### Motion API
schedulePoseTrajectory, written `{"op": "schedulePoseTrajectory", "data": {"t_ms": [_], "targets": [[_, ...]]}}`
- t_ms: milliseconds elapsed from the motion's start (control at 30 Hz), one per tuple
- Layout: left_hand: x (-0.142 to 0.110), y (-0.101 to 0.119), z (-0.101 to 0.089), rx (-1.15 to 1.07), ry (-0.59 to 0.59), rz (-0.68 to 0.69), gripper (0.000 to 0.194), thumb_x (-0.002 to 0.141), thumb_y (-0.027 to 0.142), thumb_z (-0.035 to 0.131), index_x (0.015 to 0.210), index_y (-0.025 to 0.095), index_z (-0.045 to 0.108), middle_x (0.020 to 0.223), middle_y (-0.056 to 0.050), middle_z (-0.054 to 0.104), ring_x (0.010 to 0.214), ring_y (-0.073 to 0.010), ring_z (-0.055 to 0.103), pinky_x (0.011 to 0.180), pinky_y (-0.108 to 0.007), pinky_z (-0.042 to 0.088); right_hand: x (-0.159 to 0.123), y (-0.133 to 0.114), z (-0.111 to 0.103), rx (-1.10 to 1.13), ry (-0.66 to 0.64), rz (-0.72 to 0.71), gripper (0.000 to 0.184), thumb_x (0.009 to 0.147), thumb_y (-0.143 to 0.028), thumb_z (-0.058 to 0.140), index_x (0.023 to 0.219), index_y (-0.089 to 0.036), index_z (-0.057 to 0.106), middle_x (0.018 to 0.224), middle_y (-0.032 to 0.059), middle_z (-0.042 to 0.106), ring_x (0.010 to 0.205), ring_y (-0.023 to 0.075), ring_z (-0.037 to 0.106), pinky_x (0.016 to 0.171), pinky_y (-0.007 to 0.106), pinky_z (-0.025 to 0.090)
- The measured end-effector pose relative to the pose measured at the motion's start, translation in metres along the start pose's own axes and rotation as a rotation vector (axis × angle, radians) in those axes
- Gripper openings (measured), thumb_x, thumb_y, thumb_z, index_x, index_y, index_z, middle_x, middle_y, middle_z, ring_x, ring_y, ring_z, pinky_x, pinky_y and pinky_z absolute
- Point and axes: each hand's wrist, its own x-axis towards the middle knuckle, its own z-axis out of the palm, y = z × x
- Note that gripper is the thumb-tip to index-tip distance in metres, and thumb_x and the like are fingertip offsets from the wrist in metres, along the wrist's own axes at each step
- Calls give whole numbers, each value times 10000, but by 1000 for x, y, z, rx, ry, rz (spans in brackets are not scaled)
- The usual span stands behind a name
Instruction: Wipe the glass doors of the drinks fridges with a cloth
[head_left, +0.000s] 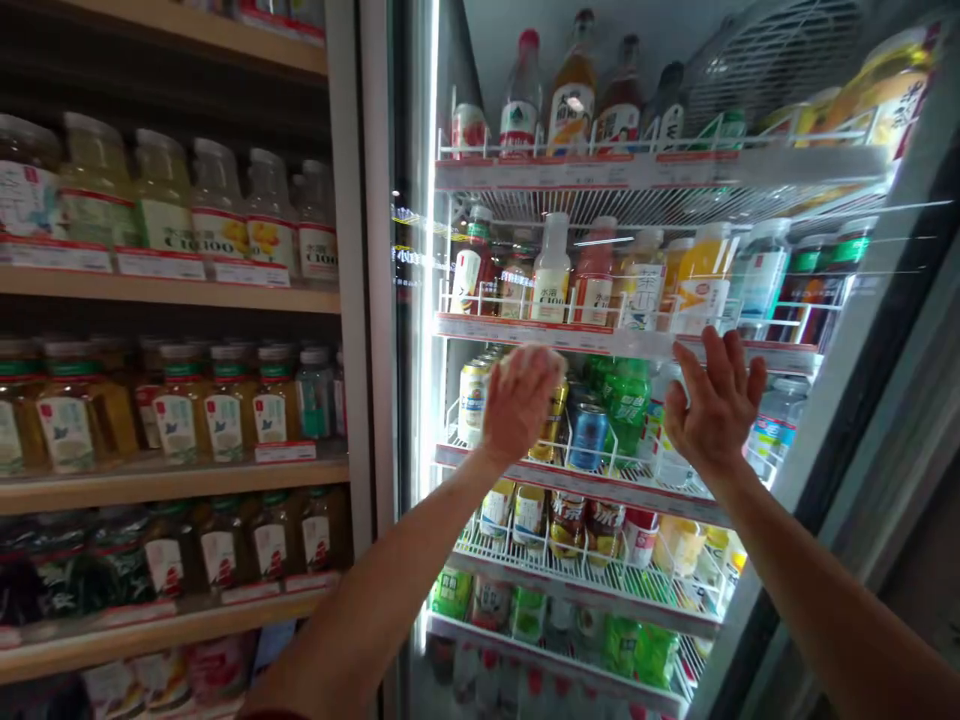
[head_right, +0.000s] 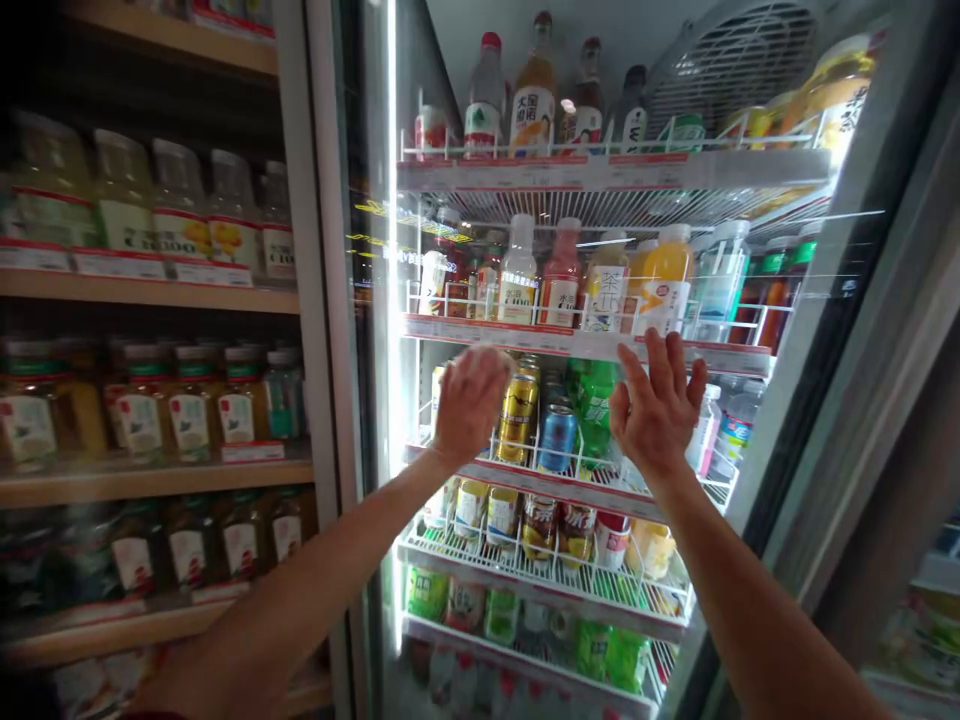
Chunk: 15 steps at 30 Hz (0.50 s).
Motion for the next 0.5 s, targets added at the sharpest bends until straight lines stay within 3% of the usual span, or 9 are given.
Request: {"op": "schedulePoseTrajectory", "data": {"t_ms": [100,167,200,333,367,433,500], "targets": [[-6,20,1,-62,-156,441,521,864,196,403,1365,326,348,1466,50,319,1398,-187,157,1147,-434,192,0,1,1,-5,44,-29,501,828,-268,455,1328,-255,427,1451,71,353,1356,267,285,1091,502,204],[2,8,-2,-63,-175,476,497,873,208,389,1353,337,361,1454,68,339,1399,-164,143,1159,-420,162,1,1,1,-7,64,-39,482,837,-272,447,1318,-245,446,1435,87,378,1350,272,298,1081,509,222],[9,-4,-3,-54,-153,398,490,877,208,383,1351,332,365,1442,63,362,1402,-159,125,1164,-423,142,1,2,1,-7,67,-40,471,840,-278,449,1310,-242,460,1425,93,391,1346,273,305,1077,509,229],[33,-48,-8,-15,-21,-274,475,870,202,380,1345,178,395,1473,-52,308,1405,-204,63,1165,-454,103,3,0,-3,33,17,0,454,846,-297,461,1293,-224,493,1411,116,406,1341,292,309,1068,526,220],[34,-49,-9,-9,-53,-295,464,870,208,390,1330,151,410,1468,-73,314,1402,-210,57,1160,-454,102,3,-1,-4,52,6,4,455,854,-306,445,1296,-211,492,1416,123,396,1343,302,299,1063,539,210],[28,-42,-12,-55,-222,-70,417,891,215,360,1297,155,435,1448,-53,354,1390,-190,72,1144,-443,105,4,-2,-6,76,-23,1,477,873,-347,386,1307,-173,480,1434,134,359,1351,330,260,1042,570,188],[22,-36,-16,-143,-405,298,401,931,212,238,1289,176,416,1430,-4,386,1369,-156,92,1117,-432,118,3,2,-5,51,-95,49,521,878,-410,329,1318,-164,460,1458,119,312,1350,357,234,1007,585,195]]}}
